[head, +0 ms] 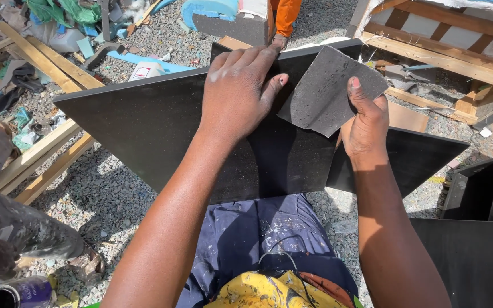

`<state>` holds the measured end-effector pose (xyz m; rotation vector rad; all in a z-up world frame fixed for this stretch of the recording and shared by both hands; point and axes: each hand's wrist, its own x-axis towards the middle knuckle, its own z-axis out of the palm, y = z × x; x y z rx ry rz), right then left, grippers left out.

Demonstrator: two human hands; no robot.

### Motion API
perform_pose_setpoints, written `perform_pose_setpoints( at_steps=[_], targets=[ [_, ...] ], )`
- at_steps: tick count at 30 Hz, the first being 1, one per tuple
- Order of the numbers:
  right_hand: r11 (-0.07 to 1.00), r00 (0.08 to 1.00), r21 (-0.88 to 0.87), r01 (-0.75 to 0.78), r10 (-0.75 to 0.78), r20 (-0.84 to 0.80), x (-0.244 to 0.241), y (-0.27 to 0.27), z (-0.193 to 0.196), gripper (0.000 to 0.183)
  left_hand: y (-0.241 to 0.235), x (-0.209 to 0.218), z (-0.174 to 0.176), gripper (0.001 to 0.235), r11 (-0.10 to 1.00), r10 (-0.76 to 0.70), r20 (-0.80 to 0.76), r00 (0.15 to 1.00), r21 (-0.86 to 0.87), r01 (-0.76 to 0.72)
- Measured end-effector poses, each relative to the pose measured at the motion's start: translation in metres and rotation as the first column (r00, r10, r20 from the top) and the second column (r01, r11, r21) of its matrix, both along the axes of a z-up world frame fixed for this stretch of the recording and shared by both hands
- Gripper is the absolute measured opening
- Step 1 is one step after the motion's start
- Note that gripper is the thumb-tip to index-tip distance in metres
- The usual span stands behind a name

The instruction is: The person sands the edges and flat surfaces of a black wooden board using a piece of sandpaper. They hold the board with one hand while rubbing the sandpaper against the wood with the other hand, working on both the edges and the main face of the board.

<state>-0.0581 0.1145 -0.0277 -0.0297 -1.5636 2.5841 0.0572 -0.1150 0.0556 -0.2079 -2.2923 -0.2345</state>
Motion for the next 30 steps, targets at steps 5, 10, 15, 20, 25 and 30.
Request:
perform_pose_setpoints(
  at_steps=[5,10,15,20,25,30],
  targets=[
    [1.0,0.999,-0.029,-0.001,0.003,0.047,-0.014,0.016,-0.02,0.071,-0.055,0.053,-0.006,0.049,0.978,0.177,0.003,0.984,0.114,-0.176],
    [0.996,1.0,-0.085,0.005,-0.006,-0.002,-0.01,0.015,-0.009,0.055,-0.13,0.088,-0.029,0.052,0.847,0.474,-0.048,0.879,0.296,-0.44],
    [0.901,0.977,-0.384,-0.202,0.16,-0.139,0.026,0.01,0.031,0.045,-0.168,0.112,-0.036,0.068,0.17,0.699,0.28,0.658,0.828,-0.534],
    [0.845,0.988,-0.511,-0.154,0.125,-0.092,0.042,0.019,0.04,0.04,-0.128,0.143,-0.014,0.053,-0.347,0.48,-0.077,0.874,0.899,0.269],
    [0.826,0.999,-0.562,0.029,-0.008,0.041,0.039,0.047,-0.004,0.023,-0.087,0.203,-0.071,0.068,-0.383,0.725,-0.13,0.676,0.74,0.553],
    [0.68,0.69,-0.245,-0.692,0.521,-0.503,0.018,0.14,-0.168,0.023,-0.007,0.255,-0.156,0.056,-0.208,0.464,-0.214,0.86,0.917,0.341]
  ],
)
